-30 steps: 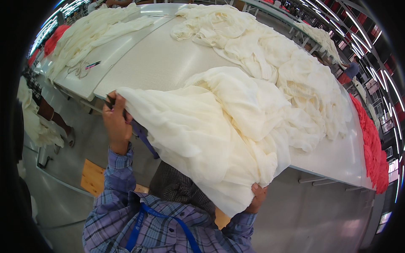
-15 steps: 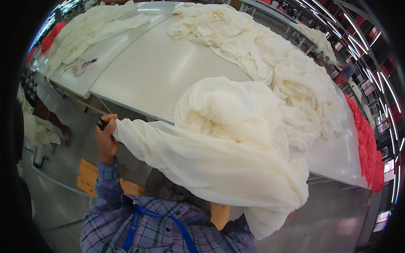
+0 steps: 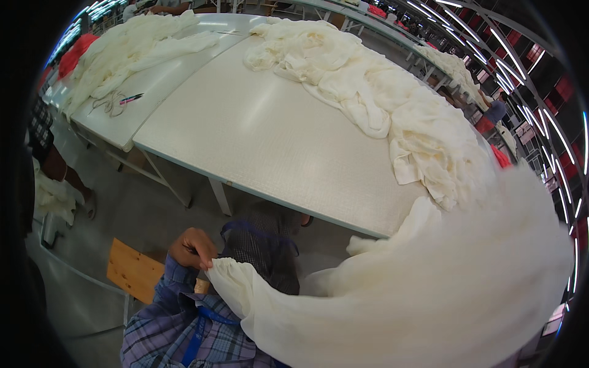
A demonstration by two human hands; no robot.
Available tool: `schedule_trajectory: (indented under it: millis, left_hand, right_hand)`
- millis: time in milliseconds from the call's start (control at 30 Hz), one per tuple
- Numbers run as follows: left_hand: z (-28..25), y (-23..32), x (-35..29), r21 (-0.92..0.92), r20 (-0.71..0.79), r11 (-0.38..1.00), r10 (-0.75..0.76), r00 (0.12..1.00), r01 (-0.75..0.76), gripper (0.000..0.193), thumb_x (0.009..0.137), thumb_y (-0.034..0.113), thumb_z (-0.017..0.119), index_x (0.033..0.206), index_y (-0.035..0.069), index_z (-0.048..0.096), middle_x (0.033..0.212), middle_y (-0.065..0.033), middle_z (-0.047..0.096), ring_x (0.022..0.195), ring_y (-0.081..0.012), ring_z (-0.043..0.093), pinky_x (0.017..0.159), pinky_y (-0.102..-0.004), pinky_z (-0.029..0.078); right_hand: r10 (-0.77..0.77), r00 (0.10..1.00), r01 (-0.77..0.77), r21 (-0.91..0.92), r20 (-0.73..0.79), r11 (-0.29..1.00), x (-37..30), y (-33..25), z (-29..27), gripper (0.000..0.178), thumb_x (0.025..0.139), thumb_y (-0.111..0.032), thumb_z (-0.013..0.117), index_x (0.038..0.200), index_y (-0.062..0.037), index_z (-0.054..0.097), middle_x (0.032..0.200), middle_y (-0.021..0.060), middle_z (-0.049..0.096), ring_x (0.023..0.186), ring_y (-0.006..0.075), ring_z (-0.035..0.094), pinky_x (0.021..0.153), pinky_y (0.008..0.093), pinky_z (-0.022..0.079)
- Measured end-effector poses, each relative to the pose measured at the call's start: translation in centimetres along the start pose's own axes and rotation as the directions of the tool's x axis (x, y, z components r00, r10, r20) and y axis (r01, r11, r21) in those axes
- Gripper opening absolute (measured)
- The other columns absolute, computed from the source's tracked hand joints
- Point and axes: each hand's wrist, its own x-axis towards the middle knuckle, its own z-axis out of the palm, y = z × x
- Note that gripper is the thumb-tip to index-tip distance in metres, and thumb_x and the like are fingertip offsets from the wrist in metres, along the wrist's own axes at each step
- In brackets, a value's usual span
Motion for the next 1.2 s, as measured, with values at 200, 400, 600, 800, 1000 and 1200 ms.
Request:
schedule_trajectory:
  millis: [200, 400, 600, 800, 1000, 1200]
  left_hand:
    - [2.0, 0.3, 3.0, 0.254, -0.661, 0.951, 0.305, 0.686, -0.179, 0.01, 0.096, 0.01, 0.065, 0.104, 0.004, 0.064, 0.083, -0.0064, 0.067, 0.053, -0.0083, 0.049, 0.05, -0.0209, 0.039]
    - [1.6, -0.2, 4.0, 0.27, -0.847, 0.914, 0.375, 0.377, -0.302, 0.02, 0.098, 0.015, 0.066, 0.113, 0.004, 0.061, 0.091, -0.0081, 0.066, 0.051, -0.009, 0.048, 0.046, -0.0223, 0.039]
    - [1.1, -1.4, 2.7, 0.31, -0.868, 0.934, 0.355, 0.348, -0.18, 0.024, 0.094, 0.017, 0.071, 0.111, 0.003, 0.062, 0.088, -0.0068, 0.065, 0.049, -0.0082, 0.048, 0.044, -0.0219, 0.039]
    - [1.0, -1.4, 1.2, 0.384, -0.854, 0.916, 0.4, 0.334, -0.114, 0.023, 0.095, 0.015, 0.069, 0.112, 0.002, 0.063, 0.079, -0.0022, 0.06, 0.049, -0.0069, 0.047, 0.043, -0.0208, 0.037]
    - [1.7, -2.7, 2.1, 0.304, -0.893, 0.949, 0.314, 0.322, -0.083, 0.021, 0.095, 0.015, 0.069, 0.111, 0.002, 0.064, 0.077, -0.0021, 0.062, 0.048, -0.0067, 0.046, 0.044, -0.0216, 0.038]
    - [2.2, -2.5, 1.3, 0.338, -0.887, 0.94, 0.334, 0.317, -0.046, 0.02, 0.096, 0.013, 0.068, 0.111, 0.001, 0.064, 0.074, -0.0006, 0.059, 0.049, -0.0066, 0.046, 0.045, -0.0222, 0.038]
  right_hand:
    - [-0.111, 0.801, 0.37, -0.339, 0.589, 0.865, 18.4, -1.2, 2.8, 0.061, 0.085, -0.02, 0.065, 0.141, -0.0013, 0.047, 0.134, 0.0188, 0.059, 0.12, 0.0296, 0.06, 0.1, 0.0428, 0.049]
    - [0.0, 0.862, 0.281, -0.478, 0.507, 0.832, 11.5, 8.7, 10.9, 0.041, 0.091, -0.035, 0.069, 0.123, -0.0097, 0.064, 0.119, 0.0143, 0.067, 0.108, 0.0326, 0.064, 0.091, 0.0397, 0.051]
    - [-0.015, 0.959, 0.12, -0.357, 0.283, 0.926, -4.2, 7.8, 10.6, 0.037, 0.088, -0.017, 0.074, 0.12, -0.0012, 0.065, 0.12, 0.0186, 0.066, 0.108, 0.0349, 0.063, 0.093, 0.04, 0.051]
    - [0.331, 0.892, -0.39, 0.155, 0.307, 0.908, -15.1, 8.0, 12.7, 0.03, 0.091, -0.008, 0.07, 0.119, 0.0007, 0.066, 0.106, 0.0125, 0.072, 0.1, 0.0233, 0.067, 0.089, 0.0346, 0.052]
    - [0.565, 0.626, -0.751, 0.219, 0.538, 0.624, -21.3, 12.5, 21.5, 0.058, 0.098, -0.023, 0.065, 0.146, 0.0011, 0.041, 0.141, 0.0182, 0.054, 0.115, 0.0201, 0.061, 0.094, 0.0317, 0.05]
    - [0.663, 0.48, -0.836, 0.529, 0.574, 0.147, -22.6, 16.1, 23.7, 0.058, 0.097, -0.034, 0.066, 0.142, -0.0048, 0.044, 0.137, 0.0123, 0.053, 0.119, 0.0267, 0.059, 0.093, 0.0392, 0.053]
